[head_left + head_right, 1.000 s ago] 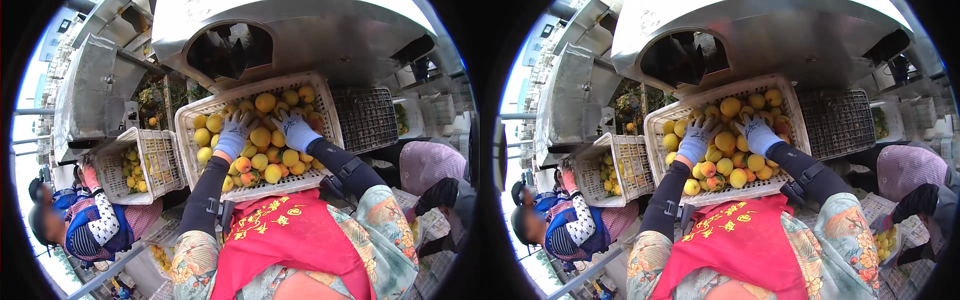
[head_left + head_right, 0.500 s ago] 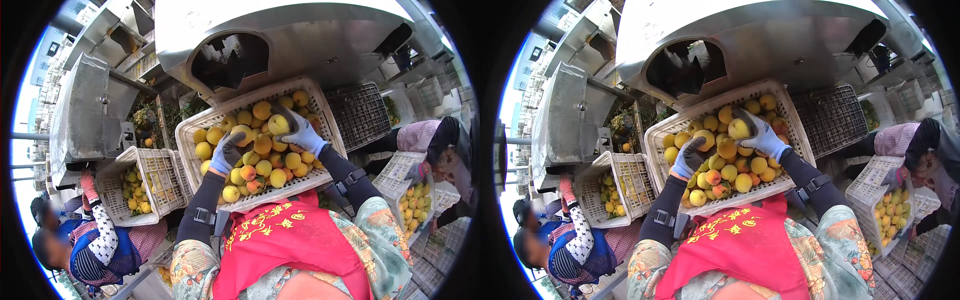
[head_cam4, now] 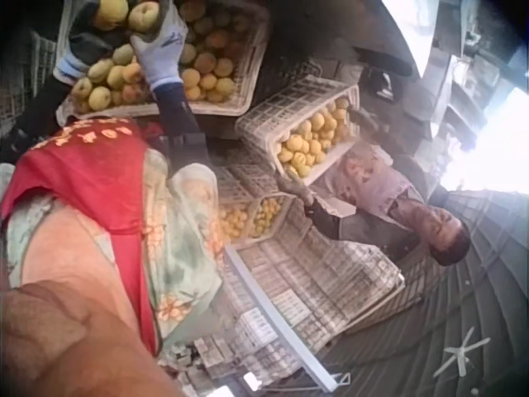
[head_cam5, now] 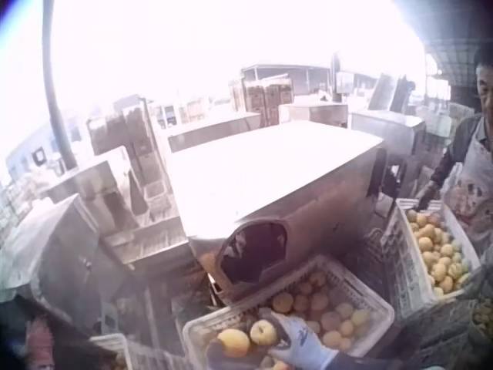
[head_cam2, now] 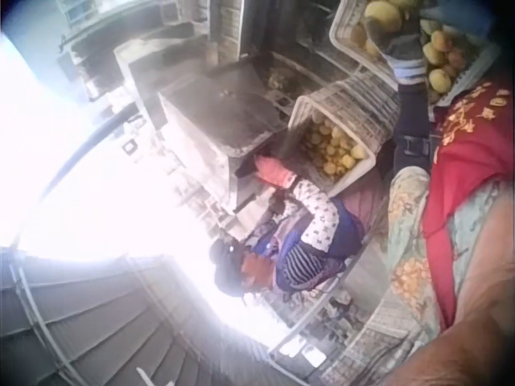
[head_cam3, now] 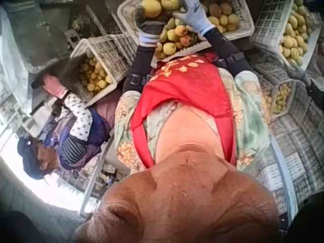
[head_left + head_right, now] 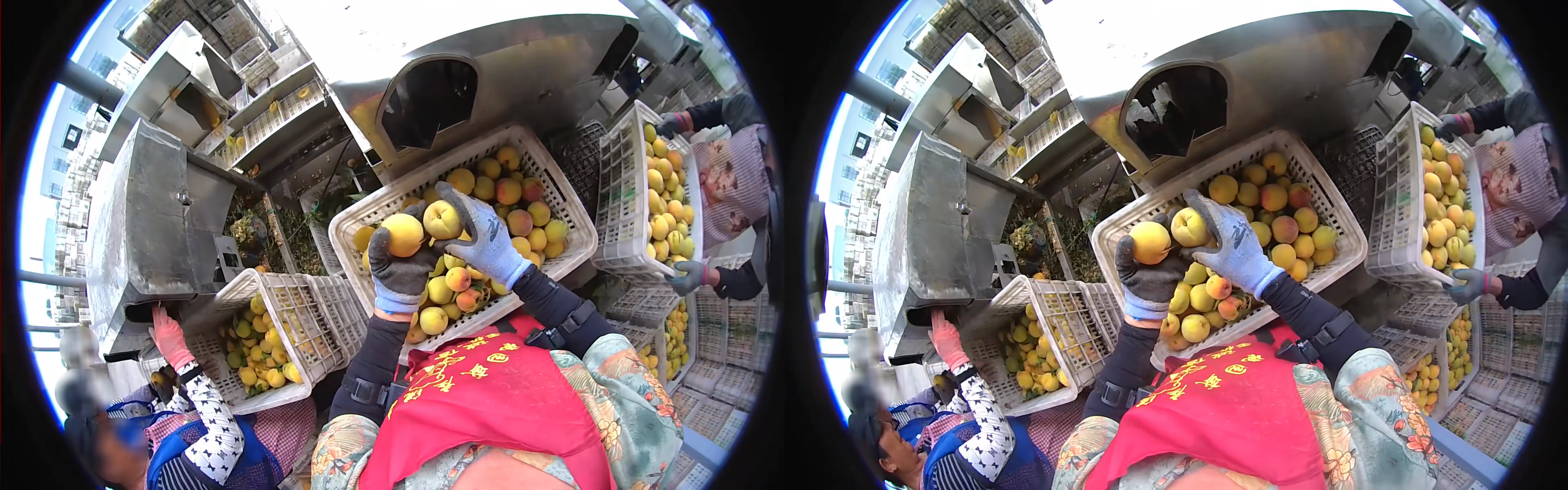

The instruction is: Sorting fruit and placing them into a sorting machine for processing.

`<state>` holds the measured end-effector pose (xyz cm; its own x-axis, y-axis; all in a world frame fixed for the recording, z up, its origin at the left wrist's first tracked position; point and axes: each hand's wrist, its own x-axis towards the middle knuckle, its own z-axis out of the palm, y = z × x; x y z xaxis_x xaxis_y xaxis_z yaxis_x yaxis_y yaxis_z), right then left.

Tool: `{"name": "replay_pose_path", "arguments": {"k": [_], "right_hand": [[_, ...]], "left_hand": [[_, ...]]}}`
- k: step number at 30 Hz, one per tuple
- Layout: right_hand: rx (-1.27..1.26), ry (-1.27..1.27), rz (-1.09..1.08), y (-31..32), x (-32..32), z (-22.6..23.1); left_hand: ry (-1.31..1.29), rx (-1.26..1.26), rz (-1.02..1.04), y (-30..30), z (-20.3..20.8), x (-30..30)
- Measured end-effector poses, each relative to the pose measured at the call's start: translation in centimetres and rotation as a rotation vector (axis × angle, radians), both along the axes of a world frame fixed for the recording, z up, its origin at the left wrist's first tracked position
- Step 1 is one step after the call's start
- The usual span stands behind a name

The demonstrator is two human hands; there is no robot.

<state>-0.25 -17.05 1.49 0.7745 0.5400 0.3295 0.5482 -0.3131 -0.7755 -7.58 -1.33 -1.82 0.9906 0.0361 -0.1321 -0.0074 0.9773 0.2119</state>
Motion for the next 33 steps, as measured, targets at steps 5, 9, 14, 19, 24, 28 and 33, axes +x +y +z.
{"name": "replay_pose_path", "arguments": {"k": [5, 9, 14, 19, 24, 28, 33], "right_hand": [[-0.077, -0.177, -0.136, 2.5, 4.6, 0.5], [0.031, -0.169, -0.123, 4.2, 8.5, -0.6], [-0.081, -0.183, -0.222, 5.2, 11.7, -2.7], [-0.060, -0.286, -0.272, 7.0, 12.8, -5.5], [0.027, -0.401, -0.263, 10.0, 17.0, -3.0], [0.008, -0.428, -0.390, 8.5, 13.5, -1.7], [-0.127, -0.040, -0.068, 6.5, 4.8, -2.9]], "left_hand": [[0.110, -0.209, 0.131, 1.1, -1.8, -0.5], [0.076, -0.079, 0.128, 1.2, -1.5, -0.4], [0.149, -0.098, 0.099, 1.5, -2.9, 0.8], [0.137, -0.181, 0.030, 3.0, -3.8, 2.0], [0.041, -0.302, -0.091, 3.1, -4.4, 5.1], [0.117, 0.853, 0.169, 2.2, -4.2, 6.1], [0.068, 0.613, 0.275, 0.8, -3.7, 5.3]]}}
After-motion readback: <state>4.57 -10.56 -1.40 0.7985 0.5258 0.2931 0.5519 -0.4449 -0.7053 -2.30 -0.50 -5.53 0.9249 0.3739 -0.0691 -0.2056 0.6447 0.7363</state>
